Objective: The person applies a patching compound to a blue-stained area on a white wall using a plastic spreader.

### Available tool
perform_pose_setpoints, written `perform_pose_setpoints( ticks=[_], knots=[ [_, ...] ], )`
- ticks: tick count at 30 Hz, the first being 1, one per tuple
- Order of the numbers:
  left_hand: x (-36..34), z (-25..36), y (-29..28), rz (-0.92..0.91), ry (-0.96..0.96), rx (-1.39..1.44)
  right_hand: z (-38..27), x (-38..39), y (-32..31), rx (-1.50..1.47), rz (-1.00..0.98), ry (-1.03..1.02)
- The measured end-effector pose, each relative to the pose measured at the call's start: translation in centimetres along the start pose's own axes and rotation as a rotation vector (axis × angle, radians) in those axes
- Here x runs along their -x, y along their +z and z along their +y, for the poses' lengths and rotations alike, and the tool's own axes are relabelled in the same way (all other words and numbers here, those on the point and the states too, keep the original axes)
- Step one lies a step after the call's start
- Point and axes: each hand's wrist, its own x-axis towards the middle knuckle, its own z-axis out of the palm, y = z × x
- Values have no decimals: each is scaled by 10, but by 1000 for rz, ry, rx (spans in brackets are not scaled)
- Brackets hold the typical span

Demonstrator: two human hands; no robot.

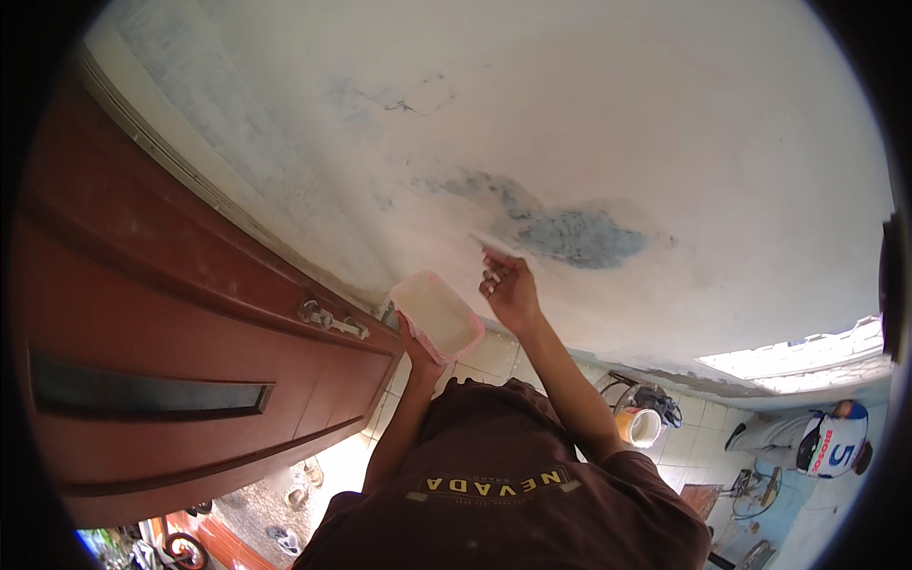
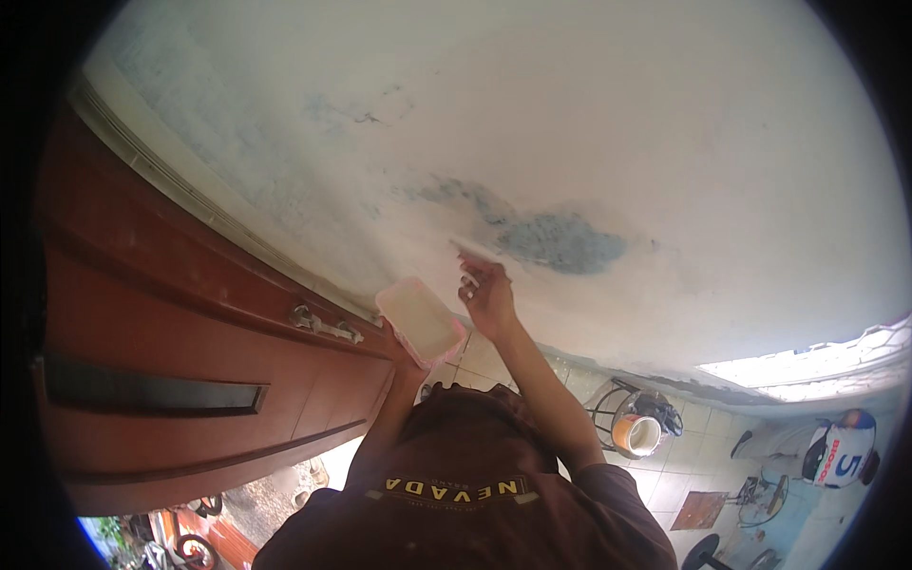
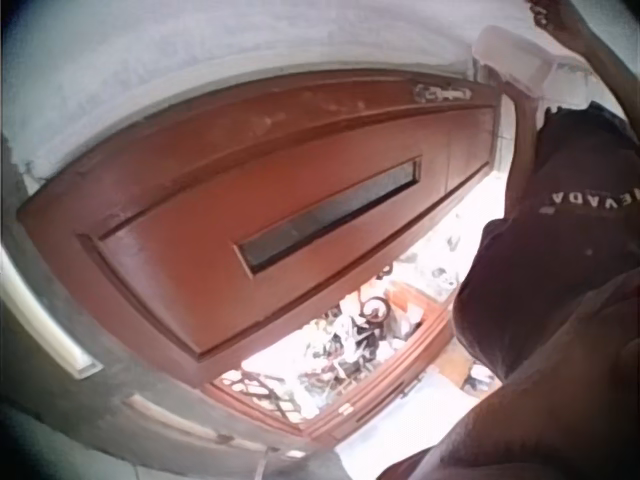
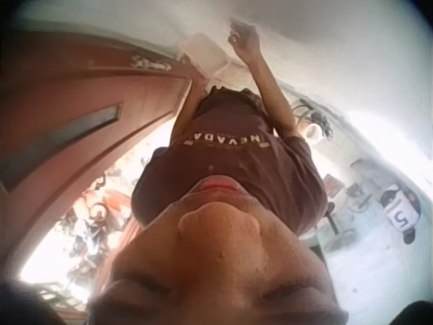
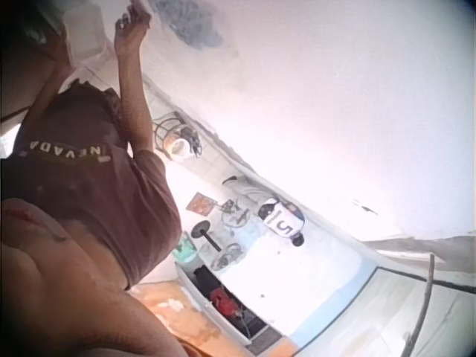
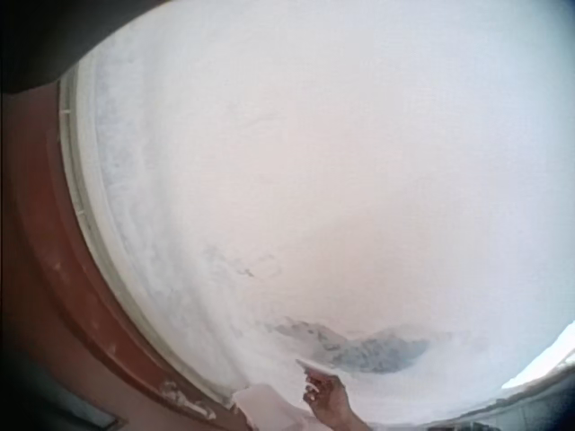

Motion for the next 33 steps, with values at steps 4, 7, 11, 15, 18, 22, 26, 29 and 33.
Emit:
perform_pose_setpoints(
  ticks=[4, 7, 11, 15, 18, 22, 26, 29, 33],
  knots=[
    [0, 13, -8, 15, -36, 0, -76, 42, 83, -315, -130, -195],
    [-1, 16, -6, -1, -100, 5, -120, 117, 151, -183, -409, -415],
    [4, 31, -9, -12, -169, 17, -104, 147, 159, -61, -566, -583],
    [4, 51, -8, -37, -259, 12, -24, 104, 98, 25, -66, -503],
    [5, 61, -11, -47, -374, 22, 19, 35, 10, 149, 99, -154],
    [2, 79, -13, -95, -396, -52, -18, -1, 48, 43, 36, -477],
    [17, 94, -20, -142, -430, -108, -102, 98, 204, -124, 1, -803],
    [31, 94, 6, -155, -464, -154, -124, 142, 196, 36, -468, -864],
    [28, 102, -6, -148, -490, -79, -54, 124, 164, -90, -77, -898]
  ],
)
